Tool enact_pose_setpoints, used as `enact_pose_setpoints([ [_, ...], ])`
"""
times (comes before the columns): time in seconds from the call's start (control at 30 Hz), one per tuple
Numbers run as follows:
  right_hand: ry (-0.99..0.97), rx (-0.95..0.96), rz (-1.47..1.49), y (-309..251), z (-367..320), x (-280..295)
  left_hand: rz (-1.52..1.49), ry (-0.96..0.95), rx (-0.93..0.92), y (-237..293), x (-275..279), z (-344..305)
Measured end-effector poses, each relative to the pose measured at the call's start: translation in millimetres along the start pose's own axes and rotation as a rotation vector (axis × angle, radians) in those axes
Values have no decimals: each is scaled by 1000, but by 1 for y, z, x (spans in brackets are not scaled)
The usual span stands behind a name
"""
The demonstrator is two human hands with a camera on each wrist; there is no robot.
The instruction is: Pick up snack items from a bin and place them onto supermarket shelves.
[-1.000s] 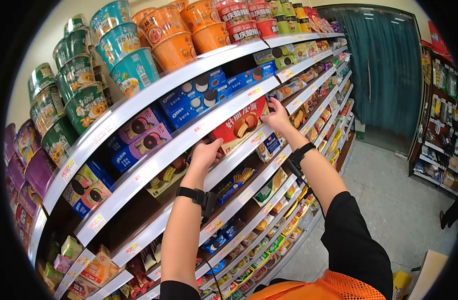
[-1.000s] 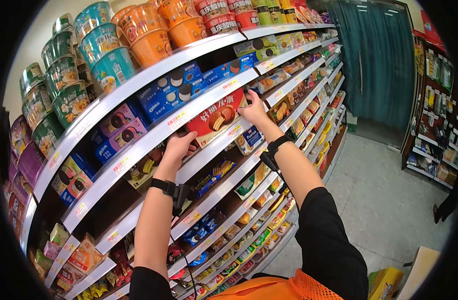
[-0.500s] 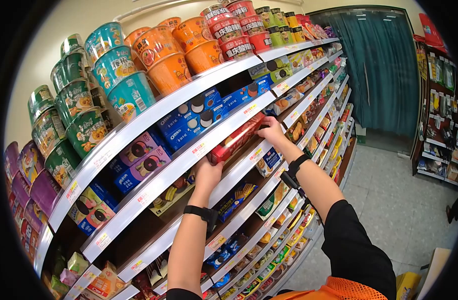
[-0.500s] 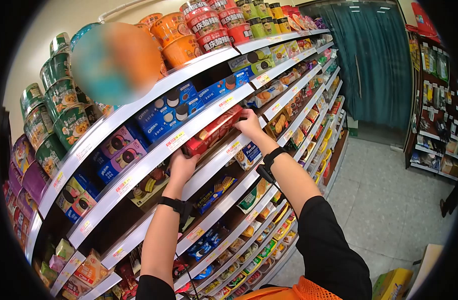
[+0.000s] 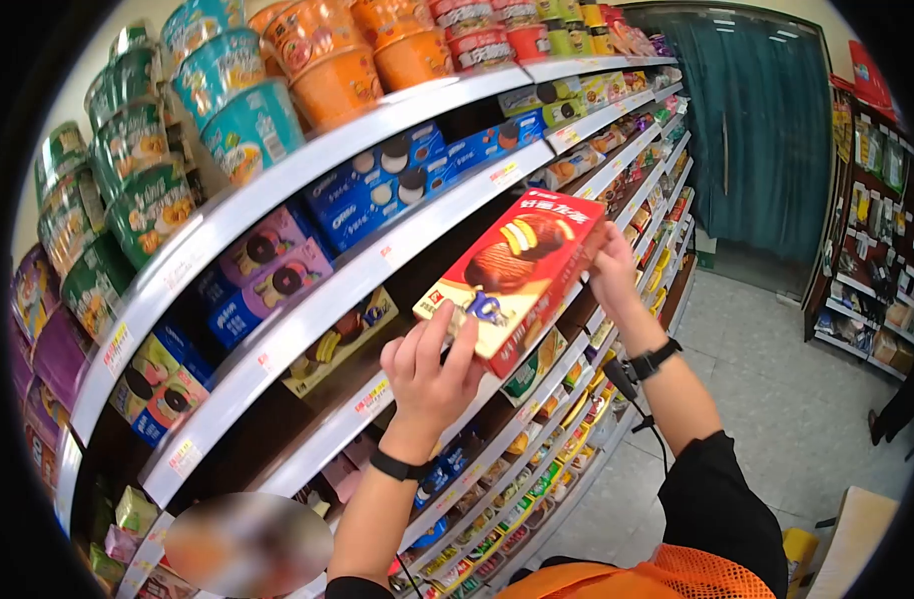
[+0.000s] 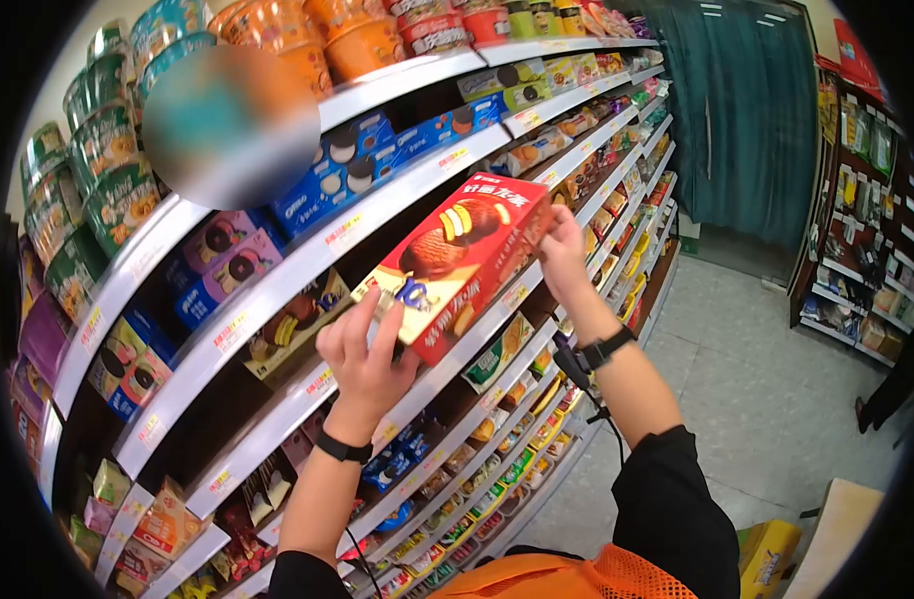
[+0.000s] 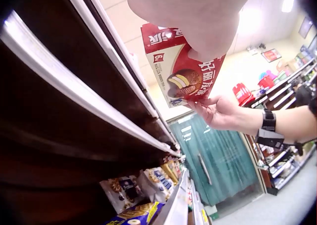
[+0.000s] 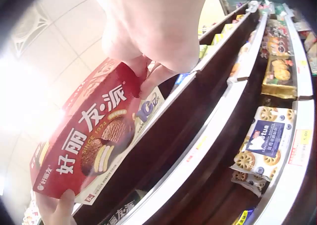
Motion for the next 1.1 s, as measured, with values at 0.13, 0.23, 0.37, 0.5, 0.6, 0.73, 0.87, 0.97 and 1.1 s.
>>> enact_pose_setpoints([
  [0.13,-115,-44,-62,-34,-80,-26,-123,-16,-31,-3,67,-37],
  [0.23,-257,-192,-186,-28,-147,-22,-247,-201,26,-2,142,-67],
  [0.37,-545,-669,-298,-2,-249,-26,-321,-554,187,2,263,-104],
  [0.5,-1205,-878,-706,29,-340,-82,-457,-622,577,1,371,-146],
  [0.6,-1769,-836,-970,70,-435,-95,-342,-782,895,3,468,-182],
  [0.73,-2017,-732,-1081,105,-532,-148,66,-978,1194,23,586,-235],
  [0.87,-2256,-677,-989,114,-617,-221,461,-1068,1440,39,715,-290],
  [0.97,-2358,-591,-965,115,-665,-271,729,-1008,1581,56,805,-338],
  [1.1,-2356,-507,-938,111,-717,-314,929,-892,1803,79,879,-420],
])
Point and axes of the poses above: each hand's wrist, its own z-axis towards the middle knuckle, its own x-axis out of the back of the hand, y = z × x, the point moved 2 cm from there along z, towards the middle knuckle, and after that the axes turned 10 degrees about y, right-handed, at the moved point
